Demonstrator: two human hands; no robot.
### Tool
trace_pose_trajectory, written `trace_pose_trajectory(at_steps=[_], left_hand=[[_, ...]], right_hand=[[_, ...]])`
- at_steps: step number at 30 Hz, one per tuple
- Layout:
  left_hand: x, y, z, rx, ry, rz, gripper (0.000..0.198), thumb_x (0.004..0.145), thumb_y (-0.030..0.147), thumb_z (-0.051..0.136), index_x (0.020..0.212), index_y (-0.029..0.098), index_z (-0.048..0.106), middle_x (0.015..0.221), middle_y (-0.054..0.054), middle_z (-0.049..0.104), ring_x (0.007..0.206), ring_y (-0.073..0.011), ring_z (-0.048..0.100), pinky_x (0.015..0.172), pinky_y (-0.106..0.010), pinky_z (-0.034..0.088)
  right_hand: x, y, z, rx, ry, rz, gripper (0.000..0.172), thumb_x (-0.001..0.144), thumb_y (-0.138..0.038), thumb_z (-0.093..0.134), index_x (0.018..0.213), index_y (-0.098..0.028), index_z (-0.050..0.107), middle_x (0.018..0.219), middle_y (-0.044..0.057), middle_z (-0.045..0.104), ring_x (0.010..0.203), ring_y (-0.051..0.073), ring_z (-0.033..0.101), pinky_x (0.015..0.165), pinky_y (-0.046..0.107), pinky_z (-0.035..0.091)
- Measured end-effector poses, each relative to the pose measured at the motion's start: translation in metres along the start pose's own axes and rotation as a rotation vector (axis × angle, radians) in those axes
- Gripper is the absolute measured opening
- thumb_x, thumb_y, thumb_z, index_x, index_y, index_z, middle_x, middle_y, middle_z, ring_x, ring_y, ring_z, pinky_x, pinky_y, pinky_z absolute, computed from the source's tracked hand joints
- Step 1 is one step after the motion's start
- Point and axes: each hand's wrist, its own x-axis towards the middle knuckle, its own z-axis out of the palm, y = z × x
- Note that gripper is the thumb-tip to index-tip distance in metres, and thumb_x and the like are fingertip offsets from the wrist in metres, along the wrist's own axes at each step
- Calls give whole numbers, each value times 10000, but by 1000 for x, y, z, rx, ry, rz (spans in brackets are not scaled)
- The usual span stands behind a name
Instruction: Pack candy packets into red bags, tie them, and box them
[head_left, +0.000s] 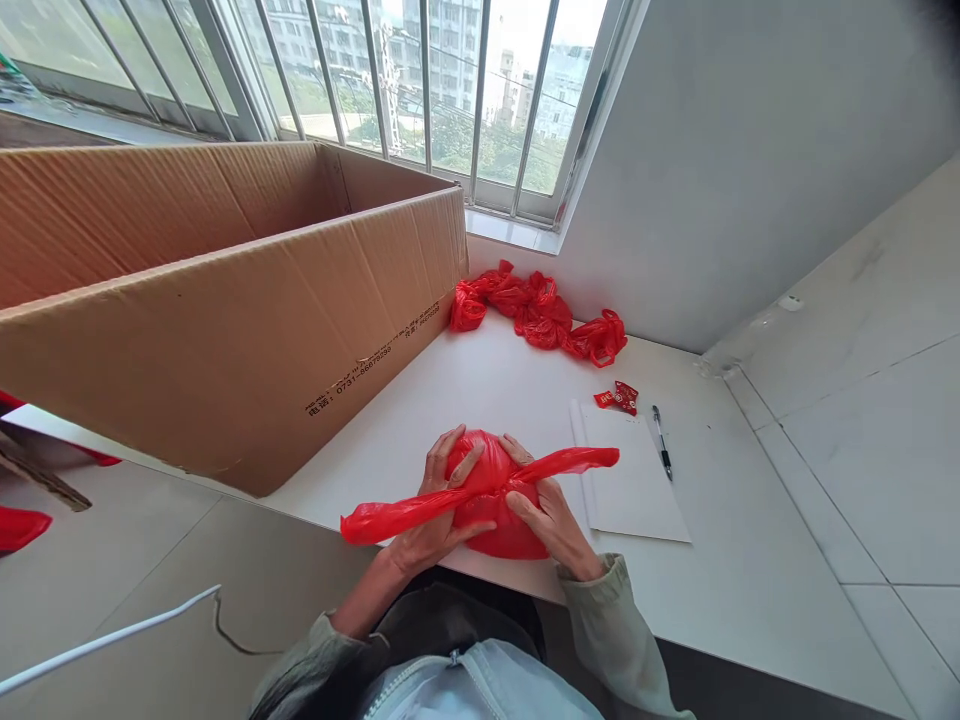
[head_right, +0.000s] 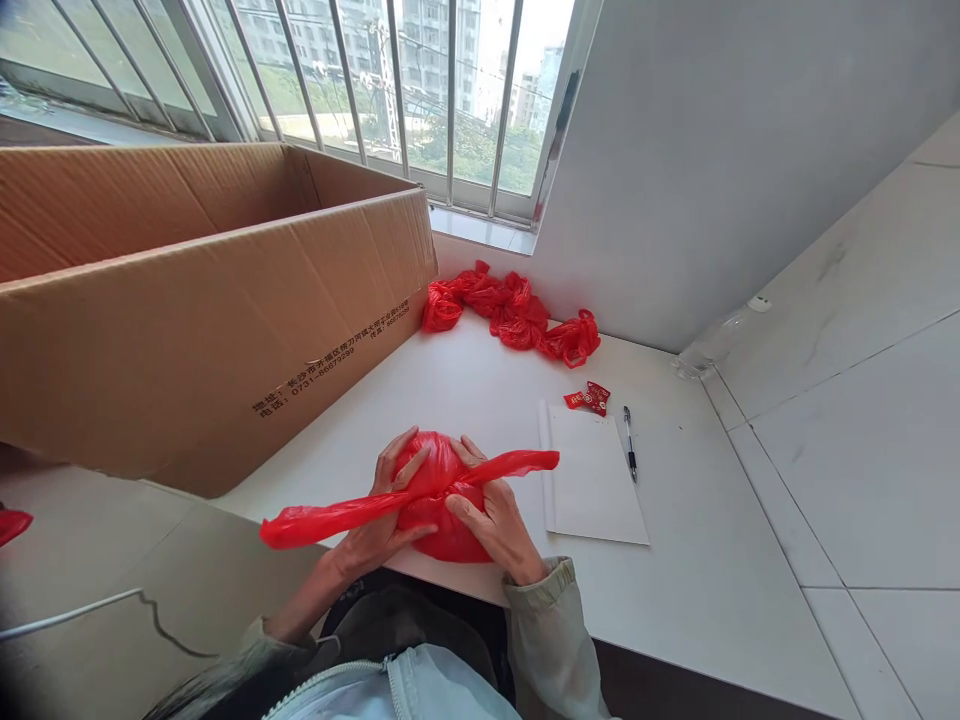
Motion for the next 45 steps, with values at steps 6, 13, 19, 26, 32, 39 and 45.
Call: trace_pose_trajectory(at_steps=[6, 13, 19, 26, 32, 39, 45], left_hand=[[-3, 2, -4, 46, -66, -6, 736, 891, 679, 386, 1498, 299, 217, 1571, -128, 93, 1426, -400, 110, 1104, -695, 135], [-2, -3, -21, 124, -131, -22, 496, 1009, 480, 210, 1477, 334, 289, 1556, -80, 261, 1420, -316, 229, 1131, -620, 174], [-5, -3, -15, 247, -1, 63, 437, 1035, 352, 236, 1444, 283, 373, 1453, -98, 457, 1372, -258, 367, 1159, -566, 120], [-2, 12, -21, 408, 62, 177, 442, 1021, 198, 353, 1462, 214, 327, 1353, -74, 565, 1372, -294, 372, 1132, -655, -49], [16, 28, -35, 256, -153, 441, 431, 1011, 177, 369, 1441, 153, 364, 1395, -73, 528, 1420, -262, 278, 1162, -492, 268], [26, 30, -18, -164, -147, 146, 344, 998, 190, 368, 1276, 202, 570, 1037, -67, 708, 978, -188, 647, 931, -363, 499], [32, 39, -12, -75, -143, -408, 340, 981, 219, 297, 831, 189, 601, 593, 11, 548, 552, -171, 534, 531, -275, 413]], right_hand=[[1, 0, 4, 17, 68, 25, 500, 946, -514, 432, 1405, -320, 465, 1517, 12, 381, 1424, 231, 296, 1189, 456, 198], [0, -5, 8, 207, 219, 94, 360, 952, -479, 436, 1164, -325, 682, 1410, -8, 507, 1353, 221, 402, 1174, 424, 259], [4, -4, 9, 369, 413, 185, 386, 924, -496, 473, 869, -257, 771, 1209, 39, 663, 1227, 242, 534, 1073, 410, 393], [5, 14, 7, -25, 499, 279, 455, 923, -543, 434, 1090, -238, 729, 1117, 55, 714, 1007, 222, 645, 893, 349, 480], [5, 18, 10, -406, 371, 69, 349, 941, -372, 450, 1146, -242, 700, 1130, 54, 709, 1014, 217, 617, 884, 337, 469], [9, 20, 8, -328, 457, 82, 295, 928, -362, 500, 1096, -262, 721, 952, 55, 675, 915, 193, 586, 809, 330, 474], [-5, -3, 5, -132, 510, 36, 226, 858, -395, 621, 847, -216, 757, 771, 36, 672, 736, 180, 612, 656, 297, 479]])
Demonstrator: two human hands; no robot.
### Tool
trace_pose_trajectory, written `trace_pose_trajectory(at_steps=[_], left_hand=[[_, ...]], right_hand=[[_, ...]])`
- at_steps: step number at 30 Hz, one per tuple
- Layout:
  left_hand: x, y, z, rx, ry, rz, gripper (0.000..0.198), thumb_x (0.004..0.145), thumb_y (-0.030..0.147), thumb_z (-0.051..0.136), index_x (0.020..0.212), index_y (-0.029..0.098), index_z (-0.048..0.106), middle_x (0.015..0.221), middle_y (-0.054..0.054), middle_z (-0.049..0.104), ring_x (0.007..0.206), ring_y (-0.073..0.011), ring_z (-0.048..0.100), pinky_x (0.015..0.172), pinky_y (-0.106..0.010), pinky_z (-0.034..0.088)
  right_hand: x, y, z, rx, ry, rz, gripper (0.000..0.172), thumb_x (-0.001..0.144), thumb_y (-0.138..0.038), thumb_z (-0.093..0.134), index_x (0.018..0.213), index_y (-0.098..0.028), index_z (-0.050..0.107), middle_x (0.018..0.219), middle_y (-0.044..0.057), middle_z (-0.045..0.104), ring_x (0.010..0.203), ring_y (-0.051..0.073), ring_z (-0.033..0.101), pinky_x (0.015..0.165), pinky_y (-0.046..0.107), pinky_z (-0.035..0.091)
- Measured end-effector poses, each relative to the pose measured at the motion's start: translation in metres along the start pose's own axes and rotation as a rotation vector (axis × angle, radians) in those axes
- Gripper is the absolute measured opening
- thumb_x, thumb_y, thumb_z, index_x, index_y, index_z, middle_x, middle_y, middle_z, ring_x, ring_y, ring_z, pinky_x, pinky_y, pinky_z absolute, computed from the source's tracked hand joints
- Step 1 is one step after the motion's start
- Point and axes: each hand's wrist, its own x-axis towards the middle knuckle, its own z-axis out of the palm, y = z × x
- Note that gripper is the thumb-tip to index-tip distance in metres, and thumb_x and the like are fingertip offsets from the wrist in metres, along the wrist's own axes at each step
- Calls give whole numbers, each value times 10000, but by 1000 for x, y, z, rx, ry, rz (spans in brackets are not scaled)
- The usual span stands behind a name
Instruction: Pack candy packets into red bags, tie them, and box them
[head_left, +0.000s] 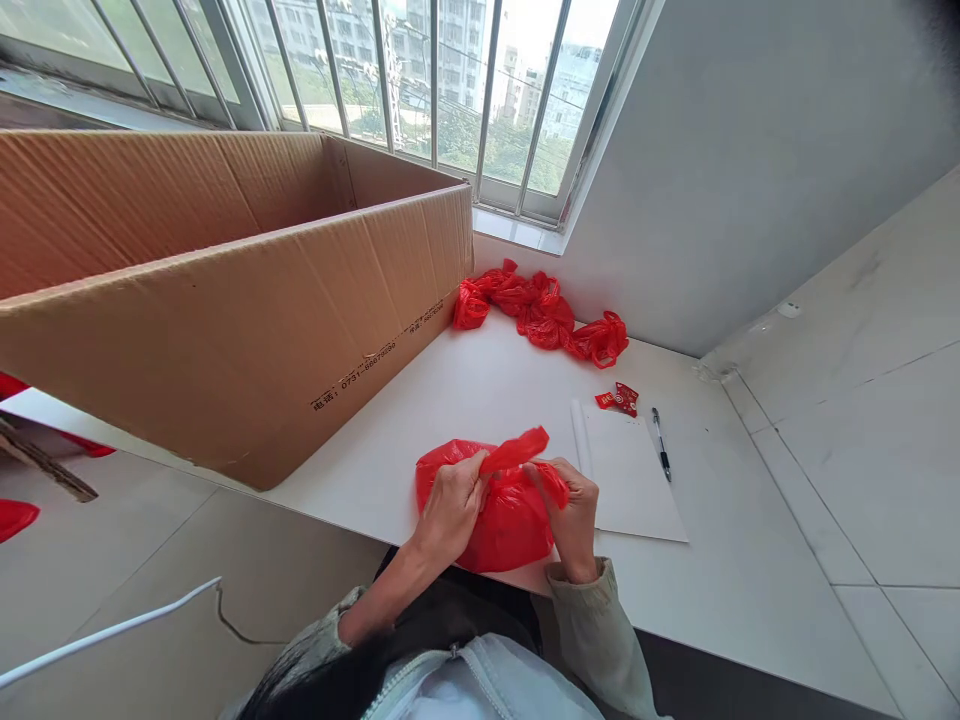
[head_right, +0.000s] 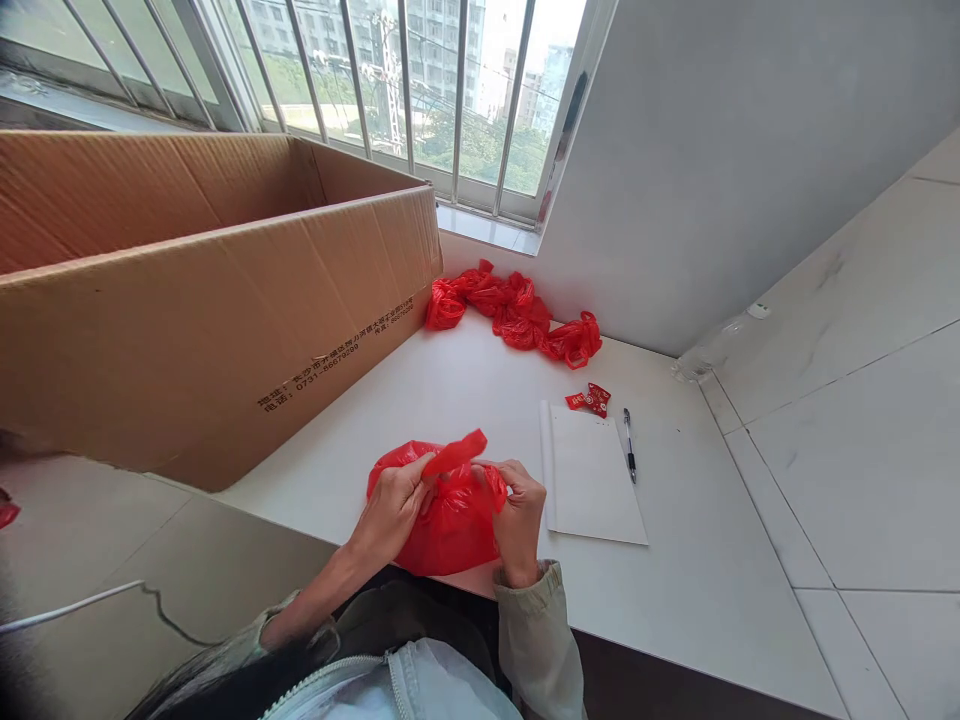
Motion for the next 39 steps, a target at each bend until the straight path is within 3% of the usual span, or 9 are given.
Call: trace_pose_trajectory(at_steps=[5, 9, 13, 17, 19, 24, 30, 35, 39], left_hand=[[-4, 13, 10, 100, 36, -69, 250, 935, 163, 290, 1011, 167, 529, 676, -30, 559, 613, -227, 519, 595, -337, 406], [-12, 26, 5, 118, -78, 109, 208, 863, 145, 402, 1039, 183, 507, 1036, -100, 606, 906, -260, 553, 850, -446, 425], [-13, 28, -6, 56, -118, 195, 160, 883, 164, 385, 798, 198, 516, 880, -63, 613, 792, -227, 545, 778, -419, 448], [-8, 17, -8, -116, -8, 140, 275, 940, 257, 357, 799, 202, 587, 871, -50, 651, 800, -209, 571, 795, -377, 465], [-6, 12, -9, -169, -21, 119, 306, 952, 308, 363, 784, 206, 596, 857, -23, 663, 792, -188, 586, 801, -335, 476], [0, 9, -20, -255, -100, -36, 468, 975, 379, 346, 560, 200, 467, 540, 30, 526, 531, -121, 506, 547, -224, 426], [2, 8, -33, -409, -181, -71, 451, 966, 398, 401, 612, 196, 594, 686, -9, 654, 727, -167, 617, 780, -282, 494], [2, 3, -40, -632, -194, -92, 178, 864, 290, 573, 845, 188, 716, 940, -51, 732, 924, -220, 660, 845, -333, 537], [0, -2, -43, -677, -228, -76, 94, 795, 249, 674, 823, 182, 734, 866, -47, 728, 867, -212, 651, 802, -316, 532]], right_hand=[[-11, -30, 0, -12, -49, -138, 122, 860, -314, 638, 850, -233, 728, 782, 29, 704, 705, 172, 635, 642, 292, 496], [-10, -52, 3, -94, -124, -287, 112, 872, -214, 599, 876, -245, 706, 832, 17, 725, 758, 168, 651, 697, 294, 510], [-6, -72, 0, -126, -258, -384, 191, 854, -149, 561, 956, -255, 682, 820, 0, 699, 773, 165, 619, 699, 295, 505], [1, -76, -8, -215, -366, -478, 420, 900, -197, 535, 1313, -276, 525, 1238, 52, 613, 1101, 216, 543, 937, 385, 478], [6, -68, -12, -397, -419, -514, 442, 946, -217, 477, 1386, -262, 456, 1253, 78, 595, 1104, 236, 509, 938, 411, 467], [16, -43, -14, -802, -380, -614, 265, 980, -170, 390, 924, -183, 649, 713, 51, 581, 762, 211, 441, 730, 354, 433], [9, -57, -24, -651, -266, -547, 272, 963, -106, 369, 743, -189, 507, 657, 14, 535, 680, 164, 384, 719, 335, 372], [-23, -70, -26, -621, -509, -511, 271, 948, -81, 350, 725, -192, 455, 662, 14, 508, 693, 164, 415, 642, 303, 365], [-38, -60, -33, -723, -634, -401, 292, 944, -69, 362, 702, -200, 460, 657, 7, 539, 669, 169, 466, 579, 305, 366]])
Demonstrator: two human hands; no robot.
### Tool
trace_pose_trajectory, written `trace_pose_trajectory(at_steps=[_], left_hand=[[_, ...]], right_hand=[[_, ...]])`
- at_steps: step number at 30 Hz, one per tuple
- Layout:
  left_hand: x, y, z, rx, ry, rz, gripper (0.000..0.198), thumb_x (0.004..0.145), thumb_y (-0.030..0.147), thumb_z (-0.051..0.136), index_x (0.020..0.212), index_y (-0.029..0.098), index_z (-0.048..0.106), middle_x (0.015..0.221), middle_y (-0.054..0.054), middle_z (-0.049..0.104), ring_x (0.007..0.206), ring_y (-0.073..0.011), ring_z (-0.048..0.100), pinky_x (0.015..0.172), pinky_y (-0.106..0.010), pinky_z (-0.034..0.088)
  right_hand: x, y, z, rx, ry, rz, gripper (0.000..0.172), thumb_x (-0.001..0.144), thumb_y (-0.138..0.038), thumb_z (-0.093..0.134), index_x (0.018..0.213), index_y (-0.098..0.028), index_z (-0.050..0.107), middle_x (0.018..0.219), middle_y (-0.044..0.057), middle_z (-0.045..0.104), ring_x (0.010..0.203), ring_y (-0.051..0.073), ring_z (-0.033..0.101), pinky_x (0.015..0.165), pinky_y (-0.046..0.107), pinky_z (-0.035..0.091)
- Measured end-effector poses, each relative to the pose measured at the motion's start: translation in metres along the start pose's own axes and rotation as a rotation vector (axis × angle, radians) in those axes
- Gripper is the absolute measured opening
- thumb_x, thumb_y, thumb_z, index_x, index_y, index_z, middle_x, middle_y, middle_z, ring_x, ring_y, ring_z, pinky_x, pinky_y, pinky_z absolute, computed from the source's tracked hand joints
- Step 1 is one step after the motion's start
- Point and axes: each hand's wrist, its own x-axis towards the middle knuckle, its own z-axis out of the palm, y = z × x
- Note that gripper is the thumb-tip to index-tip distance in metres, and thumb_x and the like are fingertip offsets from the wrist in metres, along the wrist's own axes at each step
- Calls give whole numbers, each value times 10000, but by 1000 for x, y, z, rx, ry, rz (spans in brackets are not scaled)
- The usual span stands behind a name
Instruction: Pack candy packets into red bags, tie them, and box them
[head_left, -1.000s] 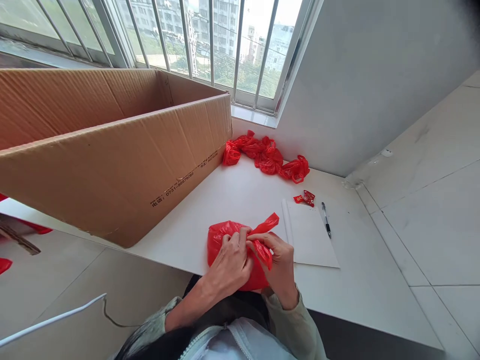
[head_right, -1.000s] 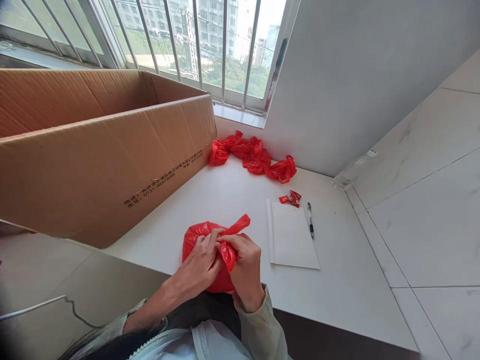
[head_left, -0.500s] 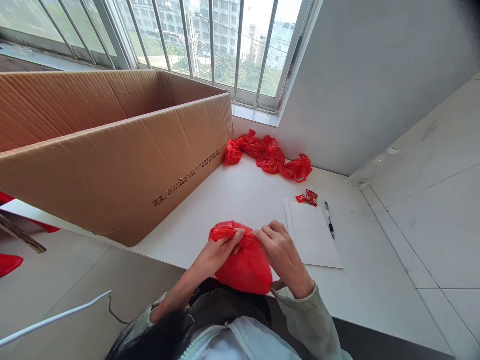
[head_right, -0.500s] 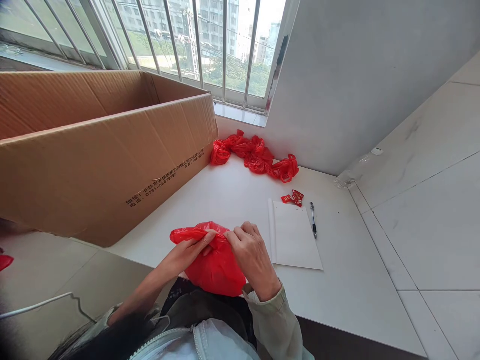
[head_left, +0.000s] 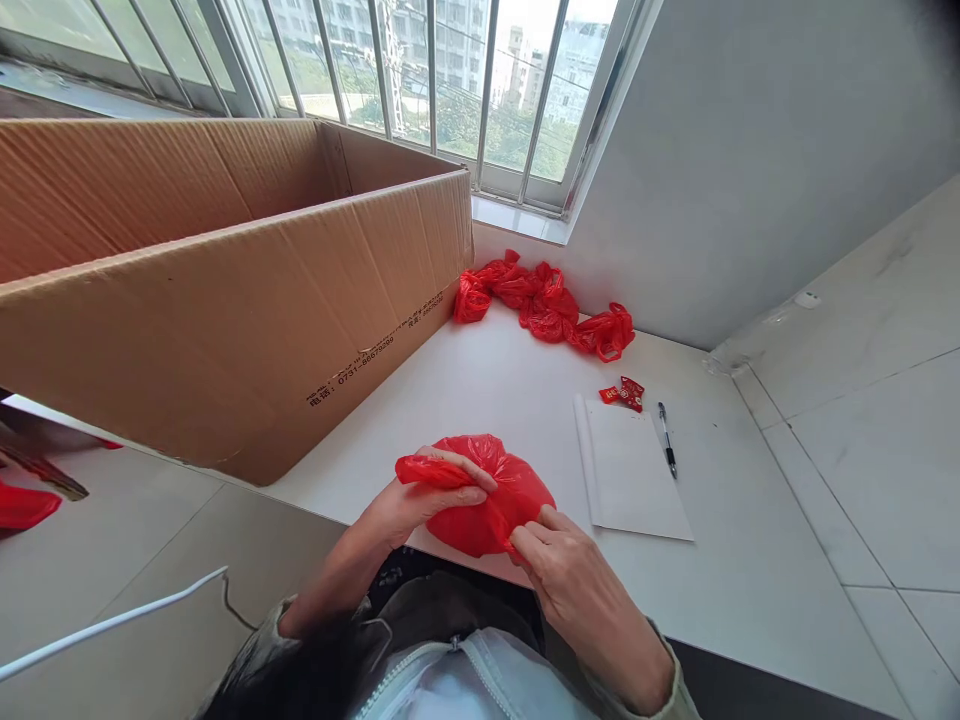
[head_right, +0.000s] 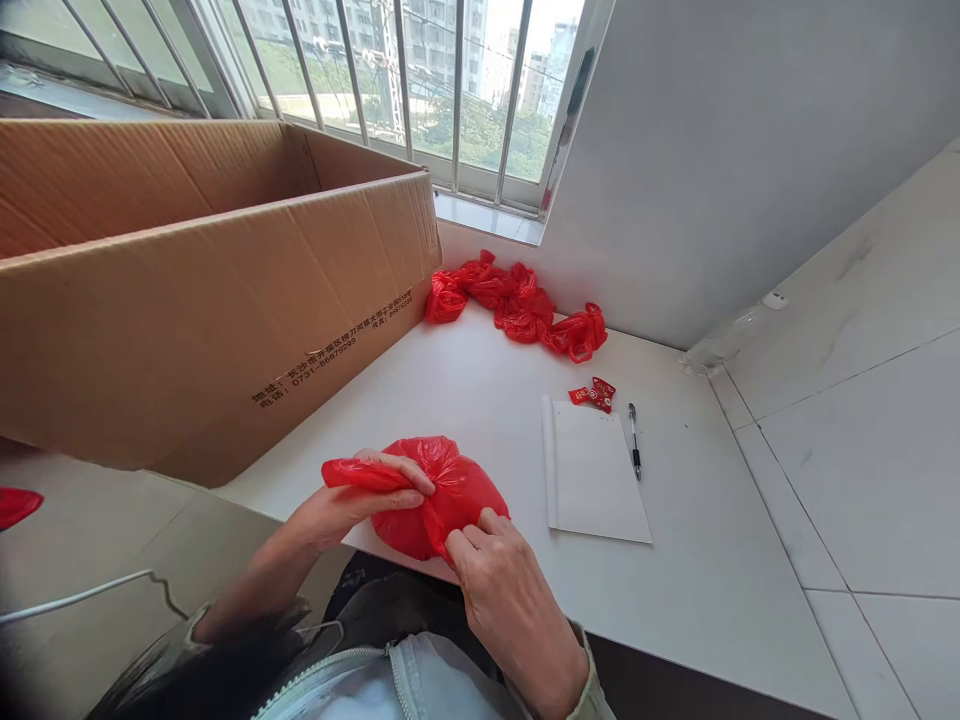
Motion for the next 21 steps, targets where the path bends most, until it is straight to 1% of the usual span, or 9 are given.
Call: trace_pose_trajectory(at_steps=[2, 4, 6, 8, 10, 13, 15, 18, 21], left_hand=[[-2, 0, 0, 36, -33, 12, 61, 784, 230, 692, 767, 177, 717, 807, -35, 711, 812, -196, 638, 771, -300, 514], [-5, 4, 2, 122, -63, 38, 47, 784, 186, 685, 738, 179, 690, 779, -15, 696, 793, -176, 623, 776, -283, 487], [-9, 10, 6, 254, -85, 89, 72, 802, 137, 640, 750, 185, 651, 782, 9, 678, 783, -151, 603, 764, -261, 456], [-12, 15, 10, 389, -98, 168, 95, 826, 111, 575, 772, 188, 592, 783, 24, 650, 739, -132, 573, 708, -249, 429], [-15, 16, 14, 526, -74, 278, 96, 844, 122, 527, 774, 187, 517, 759, 26, 609, 675, -125, 530, 640, -249, 400], [-17, 11, 17, 738, 10, 463, 104, 887, 141, 474, 797, 187, 453, 730, 14, 556, 637, -131, 478, 597, -252, 384], [-17, 3, 19, 832, 57, 580, 127, 920, 124, 438, 810, 188, 442, 729, 1, 546, 658, -141, 474, 598, -250, 394], [-16, -11, 21, 902, 131, 705, 167, 938, 85, 402, 817, 186, 456, 719, -15, 559, 689, -157, 480, 594, -246, 416], [-15, -22, 21, 879, 223, 773, 136, 932, 74, 420, 884, 174, 500, 734, -28, 601, 718, -167, 520, 621, -256, 465]], right_hand=[[-5, 6, -7, 43, -42, 40, 238, 953, -150, 435, 738, -209, 519, 707, 8, 576, 686, 174, 511, 573, 304, 397], [-5, 9, -21, 145, -30, 53, 73, 921, -286, 559, 919, -230, 605, 877, 31, 625, 776, 188, 570, 623, 307, 463], [2, 8, -33, 275, 76, 65, 260, 901, -348, 592, 1145, -260, 593, 1073, 62, 619, 924, 202, 598, 745, 313, 508], [18, 3, -36, 426, 189, 62, 278, 955, -298, 492, 1220, -280, 574, 1141, 62, 613, 1021, 192, 595, 853, 311, 499], [36, -1, -27, 583, 241, 43, 280, 986, -233, 400, 1160, -273, 616, 1077, 41, 648, 998, 167, 611, 869, 297, 491], [56, -1, -4, 752, 282, 66, 250, 973, -212, 428, 1029, -248, 669, 959, 14, 682, 907, 144, 633, 815, 269, 495], [61, 0, 8, 801, 316, 117, 237, 956, -191, 454, 959, -239, 685, 922, 5, 687, 861, 135, 638, 775, 254, 495], [61, 1, 15, 830, 349, 180, 193, 918, -169, 507, 938, -228, 690, 908, 4, 685, 825, 132, 640, 728, 242, 495], [60, -2, 15, 855, 364, 219, 184, 893, -158, 537, 968, -225, 691, 938, 8, 690, 854, 137, 647, 739, 243, 503]])
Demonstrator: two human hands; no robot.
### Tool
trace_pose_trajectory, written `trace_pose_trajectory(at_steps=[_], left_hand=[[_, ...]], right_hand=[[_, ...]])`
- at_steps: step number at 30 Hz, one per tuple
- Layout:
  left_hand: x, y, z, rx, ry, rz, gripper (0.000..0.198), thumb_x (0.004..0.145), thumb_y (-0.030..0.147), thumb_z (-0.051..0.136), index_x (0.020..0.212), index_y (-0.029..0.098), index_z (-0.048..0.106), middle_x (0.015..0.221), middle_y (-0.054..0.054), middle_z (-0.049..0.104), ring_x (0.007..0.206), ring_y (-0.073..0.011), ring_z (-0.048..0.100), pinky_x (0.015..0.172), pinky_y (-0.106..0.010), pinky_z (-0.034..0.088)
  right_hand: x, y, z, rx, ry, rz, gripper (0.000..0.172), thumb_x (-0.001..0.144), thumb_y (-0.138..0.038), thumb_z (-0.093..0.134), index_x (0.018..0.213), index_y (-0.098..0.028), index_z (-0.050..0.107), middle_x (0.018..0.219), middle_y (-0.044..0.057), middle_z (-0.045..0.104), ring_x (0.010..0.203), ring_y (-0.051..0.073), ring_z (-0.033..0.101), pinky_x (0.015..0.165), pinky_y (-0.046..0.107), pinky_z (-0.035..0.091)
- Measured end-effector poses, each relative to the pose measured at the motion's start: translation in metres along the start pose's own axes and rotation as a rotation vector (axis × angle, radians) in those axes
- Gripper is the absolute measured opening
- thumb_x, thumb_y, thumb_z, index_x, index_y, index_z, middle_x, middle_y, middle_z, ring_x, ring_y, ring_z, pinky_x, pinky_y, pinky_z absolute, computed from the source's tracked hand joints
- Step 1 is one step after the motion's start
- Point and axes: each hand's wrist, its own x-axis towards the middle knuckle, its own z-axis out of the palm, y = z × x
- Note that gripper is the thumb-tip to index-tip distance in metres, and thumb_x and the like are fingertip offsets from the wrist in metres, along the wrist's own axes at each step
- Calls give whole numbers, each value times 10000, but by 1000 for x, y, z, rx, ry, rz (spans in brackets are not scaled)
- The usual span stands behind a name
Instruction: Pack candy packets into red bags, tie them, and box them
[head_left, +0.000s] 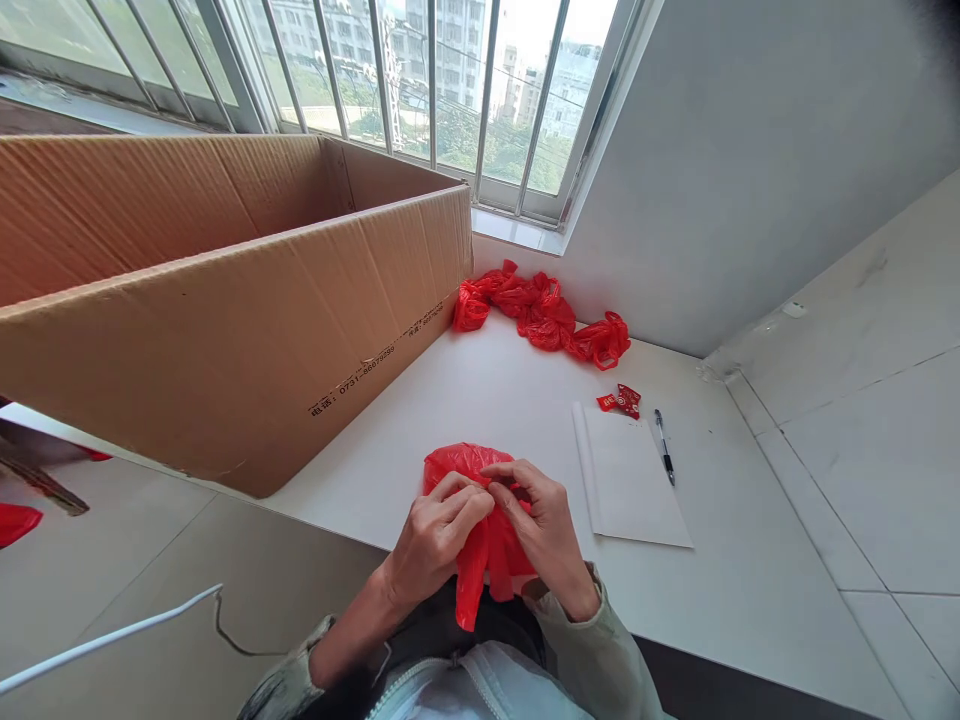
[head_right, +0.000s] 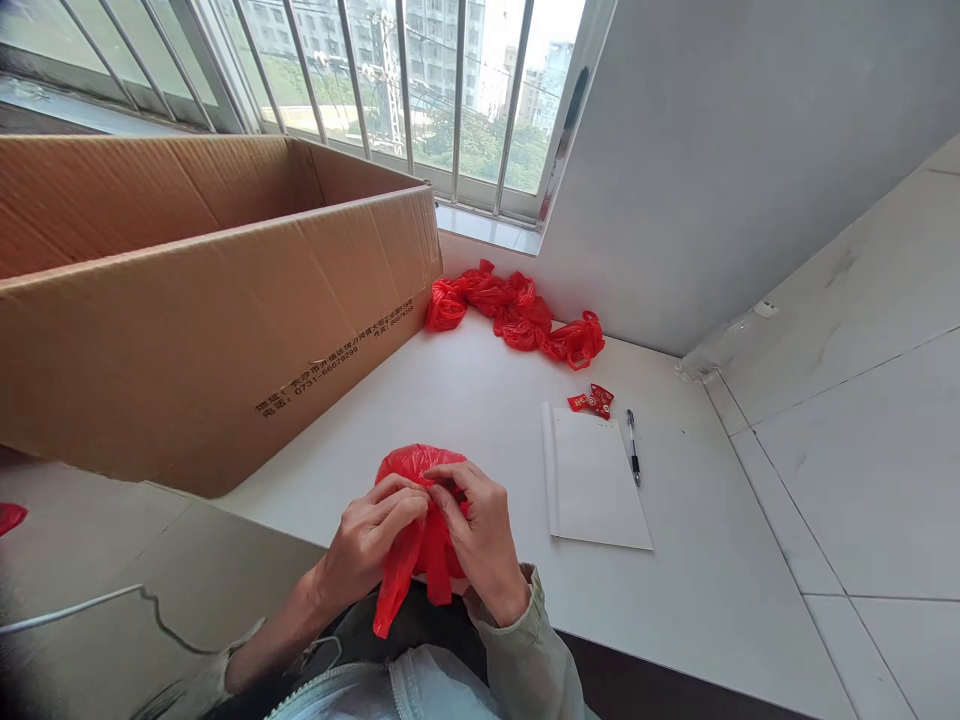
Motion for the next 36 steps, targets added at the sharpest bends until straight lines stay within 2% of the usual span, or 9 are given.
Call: trace_pose_trajectory(at_steps=[7, 13, 18, 20, 23, 26, 29, 32, 36], left_hand=[[-9, -11, 7, 46, 206, 22, 141, 952, 121, 429, 1043, 157, 532, 922, -98, 666, 863, -190, 636, 703, -266, 534], [-1, -9, 8, 0, 54, -154, 129, 976, 145, 418, 1038, 183, 525, 904, -45, 629, 834, -156, 614, 686, -226, 491], [8, -6, 3, -142, -11, -311, 97, 938, 133, 456, 958, 198, 526, 872, -12, 597, 787, -145, 574, 681, -235, 448], [13, -5, -2, -220, -16, -373, 88, 927, 143, 472, 907, 200, 536, 860, -4, 602, 794, -146, 572, 704, -243, 440], [22, -5, -10, -445, -42, -554, 59, 897, 241, 593, 873, 202, 555, 841, 5, 617, 795, -149, 580, 727, -247, 438], [26, -6, -12, -886, -19, -764, 205, 832, 325, 701, 879, 200, 546, 823, 5, 615, 791, -149, 588, 717, -237, 451], [24, -6, -7, -1292, 74, -897, 214, 862, 361, 669, 920, 209, 530, 885, -7, 600, 842, -150, 592, 737, -237, 471], [19, -7, -1, -1384, 70, -894, 230, 850, 307, 687, 1023, 226, 559, 1059, -31, 568, 970, -168, 573, 819, -255, 481], [13, -15, -7, -1269, 12, -747, 405, 809, 212, 690, 1175, 255, 523, 1144, -54, 559, 1021, -193, 552, 863, -289, 484]], right_hand=[[-3, 12, 10, 112, 9, 101, 197, 901, -236, 551, 1008, -237, 716, 995, 24, 714, 938, 169, 662, 829, 291, 523], [-3, 14, -1, 144, -82, 171, 249, 887, -287, 570, 1102, -234, 686, 1014, 25, 715, 929, 174, 657, 848, 312, 525], [-8, 4, -3, -132, -36, 65, 479, 762, -134, 652, 1224, -252, 606, 1104, 23, 672, 986, 192, 618, 890, 339, 499], [-8, 5, -5, -214, 2, 41, 429, 797, -87, 566, 1184, -259, 629, 1099, 19, 676, 991, 187, 617, 886, 339, 491], [-4, 8, -14, -192, 35, 22, 380, 839, -72, 486, 1117, -263, 661, 1072, 10, 692, 989, 172, 627, 871, 316, 489], [3, 12, -24, -86, -18, -18, 284, 877, -119, 490, 1012, -259, 697, 1008, 6, 707, 957, 160, 641, 855, 285, 489], [7, 17, -27, 22, -102, -23, 244, 939, -224, 469, 1046, -257, 686, 1049, 22, 696, 965, 166, 637, 850, 288, 490], [6, 21, -28, 148, -151, 33, 268, 968, -324, 444, 1129, -250, 645, 1140, 41, 668, 1013, 184, 622, 875, 308, 490], [-5, 26, -32, 157, -89, 73, 314, 985, -369, 397, 1172, -253, 622, 1195, 49, 640, 1087, 198, 594, 937, 333, 471]])
